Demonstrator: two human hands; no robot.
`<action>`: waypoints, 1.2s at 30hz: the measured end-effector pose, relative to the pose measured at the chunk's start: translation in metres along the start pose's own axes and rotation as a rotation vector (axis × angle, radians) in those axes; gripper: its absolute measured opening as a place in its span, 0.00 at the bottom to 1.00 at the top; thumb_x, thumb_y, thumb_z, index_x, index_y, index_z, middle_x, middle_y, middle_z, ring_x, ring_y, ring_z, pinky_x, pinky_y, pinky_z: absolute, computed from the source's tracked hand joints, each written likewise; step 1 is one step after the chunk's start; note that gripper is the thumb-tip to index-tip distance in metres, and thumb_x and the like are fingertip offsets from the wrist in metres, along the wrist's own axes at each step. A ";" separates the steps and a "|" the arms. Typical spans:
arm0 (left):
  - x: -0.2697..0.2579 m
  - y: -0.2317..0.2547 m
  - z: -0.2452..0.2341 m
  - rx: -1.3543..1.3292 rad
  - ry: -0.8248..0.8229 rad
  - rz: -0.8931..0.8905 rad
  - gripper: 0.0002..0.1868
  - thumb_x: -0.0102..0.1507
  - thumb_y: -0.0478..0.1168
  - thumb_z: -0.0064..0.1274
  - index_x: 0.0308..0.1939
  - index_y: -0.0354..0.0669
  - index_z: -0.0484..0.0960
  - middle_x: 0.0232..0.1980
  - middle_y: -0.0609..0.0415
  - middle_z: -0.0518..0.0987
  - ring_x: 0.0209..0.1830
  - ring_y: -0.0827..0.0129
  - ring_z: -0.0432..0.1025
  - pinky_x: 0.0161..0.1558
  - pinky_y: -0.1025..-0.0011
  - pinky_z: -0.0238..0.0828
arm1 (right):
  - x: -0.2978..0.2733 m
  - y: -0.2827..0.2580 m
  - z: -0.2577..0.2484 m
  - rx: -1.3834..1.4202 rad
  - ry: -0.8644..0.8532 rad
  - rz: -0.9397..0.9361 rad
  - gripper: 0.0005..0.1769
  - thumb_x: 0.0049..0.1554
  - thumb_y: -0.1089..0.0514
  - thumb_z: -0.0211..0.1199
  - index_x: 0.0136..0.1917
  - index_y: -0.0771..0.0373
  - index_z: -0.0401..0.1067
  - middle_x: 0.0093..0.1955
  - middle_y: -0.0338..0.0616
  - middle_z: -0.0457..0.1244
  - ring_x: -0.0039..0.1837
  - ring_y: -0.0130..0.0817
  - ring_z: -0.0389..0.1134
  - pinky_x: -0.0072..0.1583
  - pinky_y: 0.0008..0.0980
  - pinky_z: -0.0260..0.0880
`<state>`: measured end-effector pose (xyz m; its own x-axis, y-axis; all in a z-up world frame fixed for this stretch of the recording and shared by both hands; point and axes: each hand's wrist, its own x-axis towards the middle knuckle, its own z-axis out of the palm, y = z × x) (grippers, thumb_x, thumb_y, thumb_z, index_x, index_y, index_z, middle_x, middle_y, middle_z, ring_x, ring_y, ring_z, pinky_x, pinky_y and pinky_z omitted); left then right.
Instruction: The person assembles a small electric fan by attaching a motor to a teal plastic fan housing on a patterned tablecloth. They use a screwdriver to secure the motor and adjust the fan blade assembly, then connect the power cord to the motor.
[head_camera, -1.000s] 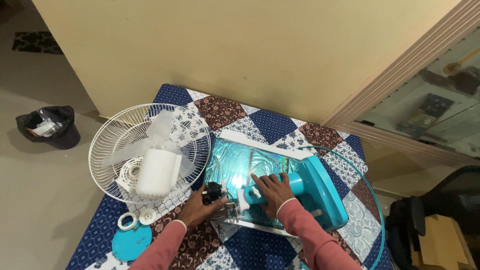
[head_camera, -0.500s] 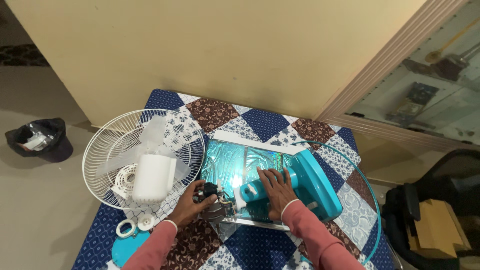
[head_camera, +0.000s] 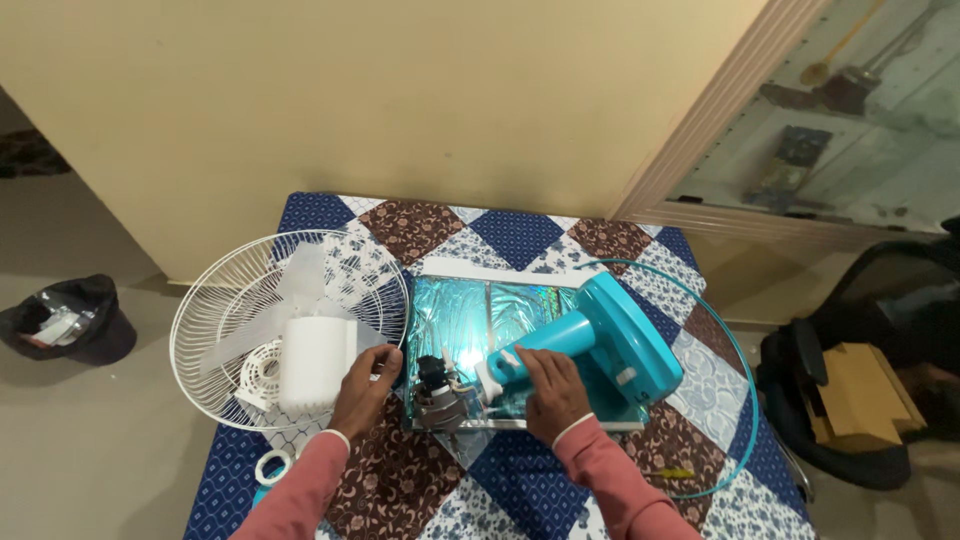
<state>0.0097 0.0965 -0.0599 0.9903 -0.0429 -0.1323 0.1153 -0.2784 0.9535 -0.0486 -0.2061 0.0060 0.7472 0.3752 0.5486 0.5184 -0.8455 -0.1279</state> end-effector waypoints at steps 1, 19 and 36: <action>-0.002 0.001 -0.001 -0.009 -0.005 0.009 0.38 0.62 0.70 0.44 0.60 0.43 0.79 0.56 0.49 0.81 0.56 0.63 0.74 0.58 0.64 0.68 | -0.001 -0.006 0.001 0.018 0.002 -0.006 0.46 0.37 0.72 0.56 0.71 0.66 0.62 0.60 0.54 0.63 0.63 0.53 0.62 0.67 0.47 0.61; -0.066 0.013 -0.024 0.012 0.150 0.192 0.32 0.64 0.64 0.51 0.55 0.40 0.81 0.53 0.48 0.82 0.53 0.62 0.77 0.54 0.65 0.72 | 0.041 -0.077 -0.005 0.114 -0.015 -0.146 0.34 0.43 0.73 0.58 0.65 0.63 0.68 0.60 0.51 0.64 0.62 0.51 0.64 0.63 0.45 0.64; -0.190 -0.034 -0.106 0.065 0.549 0.114 0.10 0.65 0.41 0.55 0.47 0.43 0.87 0.38 0.52 0.87 0.38 0.66 0.82 0.44 0.67 0.76 | 0.013 -0.186 0.012 0.298 -0.145 -0.304 0.26 0.47 0.70 0.59 0.60 0.63 0.71 0.55 0.49 0.64 0.60 0.49 0.63 0.64 0.45 0.64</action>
<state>-0.1741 0.2154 -0.0382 0.8931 0.4250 0.1474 0.0175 -0.3603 0.9327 -0.1308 -0.0394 0.0270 0.5817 0.6575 0.4789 0.8049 -0.5501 -0.2225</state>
